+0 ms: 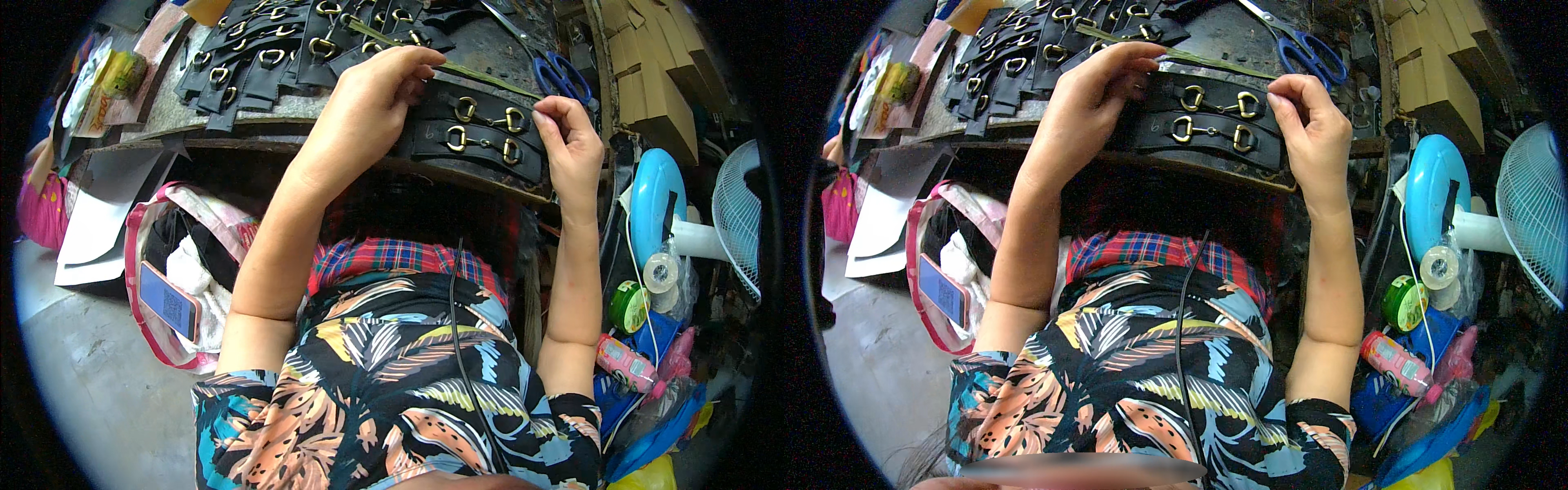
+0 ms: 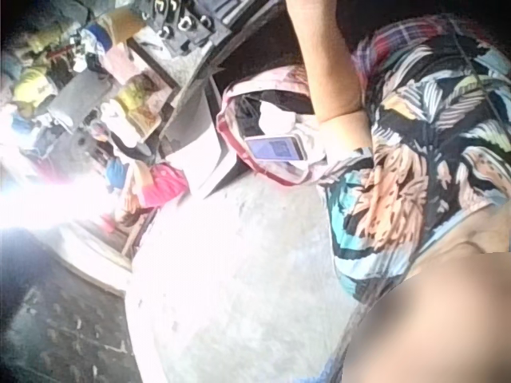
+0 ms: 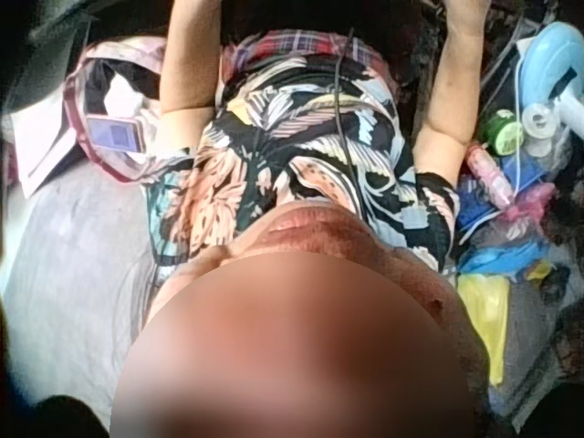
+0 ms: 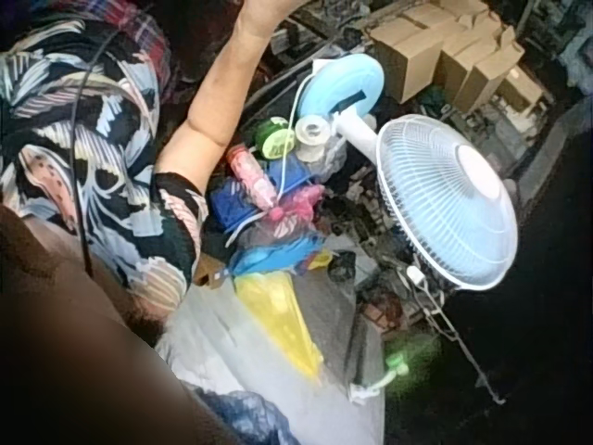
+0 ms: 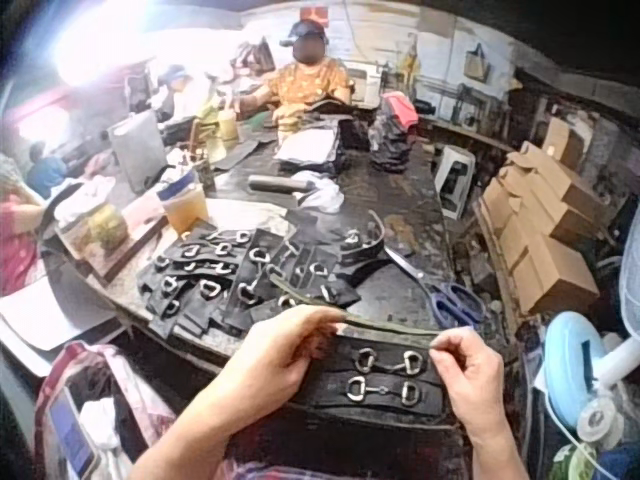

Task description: The person assembles black leather straps with brass D-rings and small metal connectors. They thread the leather through the hardware, trim excess material with scissors, and stack the finished straps on the table.

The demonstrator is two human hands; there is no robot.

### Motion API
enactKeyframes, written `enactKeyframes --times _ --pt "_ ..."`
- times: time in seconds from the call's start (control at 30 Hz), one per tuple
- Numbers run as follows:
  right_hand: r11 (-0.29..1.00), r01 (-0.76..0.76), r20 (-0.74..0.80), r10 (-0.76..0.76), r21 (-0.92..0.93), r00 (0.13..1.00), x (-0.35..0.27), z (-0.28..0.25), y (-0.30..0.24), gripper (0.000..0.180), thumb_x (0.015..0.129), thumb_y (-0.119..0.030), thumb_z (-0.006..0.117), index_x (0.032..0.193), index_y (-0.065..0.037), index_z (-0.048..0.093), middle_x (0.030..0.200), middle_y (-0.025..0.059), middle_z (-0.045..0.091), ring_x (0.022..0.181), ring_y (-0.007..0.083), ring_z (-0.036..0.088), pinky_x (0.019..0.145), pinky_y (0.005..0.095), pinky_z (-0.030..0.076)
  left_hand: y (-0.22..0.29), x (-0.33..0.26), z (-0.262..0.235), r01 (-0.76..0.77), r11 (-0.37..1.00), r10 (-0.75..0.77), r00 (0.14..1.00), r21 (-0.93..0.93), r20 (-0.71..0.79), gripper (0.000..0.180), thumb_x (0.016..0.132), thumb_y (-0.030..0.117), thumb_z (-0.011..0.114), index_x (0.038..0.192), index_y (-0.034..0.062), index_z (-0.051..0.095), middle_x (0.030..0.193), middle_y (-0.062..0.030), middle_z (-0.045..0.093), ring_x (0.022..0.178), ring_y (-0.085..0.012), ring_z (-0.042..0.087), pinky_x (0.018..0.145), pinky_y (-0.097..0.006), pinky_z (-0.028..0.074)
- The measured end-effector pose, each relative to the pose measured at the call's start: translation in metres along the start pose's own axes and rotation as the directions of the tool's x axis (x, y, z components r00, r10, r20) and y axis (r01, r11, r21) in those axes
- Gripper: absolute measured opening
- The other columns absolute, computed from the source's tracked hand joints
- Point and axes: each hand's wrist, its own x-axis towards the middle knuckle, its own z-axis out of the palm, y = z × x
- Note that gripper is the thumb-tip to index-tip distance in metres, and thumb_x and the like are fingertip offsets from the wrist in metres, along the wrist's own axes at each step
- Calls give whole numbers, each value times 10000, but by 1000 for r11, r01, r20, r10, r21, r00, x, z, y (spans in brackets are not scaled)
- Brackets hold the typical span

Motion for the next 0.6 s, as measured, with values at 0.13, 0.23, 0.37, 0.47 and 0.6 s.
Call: enactKeyframes --times 0.13,0.23,0.37,0.47,0.6 --pt "998 37 -6 -37 -41 999 -2 1 2 112 969 -28 713 1081 -19 715 953 16 729 865 74 653 817 249 537 -3 0 3 -9 999 10 1000 37 -23 403 947 -122 589 1308 33 674 1169 -103 734 1085 -163 695 954 -278 543" --pt "1000 12 -6 -12 14 1000 -1 2 1 113 970 -22 709 1083 -18 717 953 14 729 876 74 652 824 249 536 -1 2 9 -44 999 45 997 19 -60 351 943 -93 643 1269 27 696 1121 -88 728 1038 -155 693 928 -269 541" --pt "997 54 -5 -54 -53 999 6 -2 -11 108 980 -17 698 1084 -17 727 955 17 731 889 80 658 828 249 534 5 4 10 -133 990 136 986 36 -101 277 934 -65 696 1197 16 730 1061 -65 712 971 -141 685 868 -264 536" --pt "995 104 -15 -104 3 994 6 -9 -27 113 977 -20 703 1087 -22 730 959 12 735 896 81 661 830 248 533 13 0 4 -184 982 189 973 51 -129 251 940 -73 683 1170 12 738 1068 -59 708 938 -133 678 827 -261 530" --pt "988 49 176 -24 -144 984 -6 -9 -44 89 974 -32 707 1047 8 738 945 18 715 901 92 660 843 245 522 20 -13 0 -197 954 214 976 227 -51 239 883 -69 680 1102 22 714 987 -136 668 840 -318 694 752 -383 558"
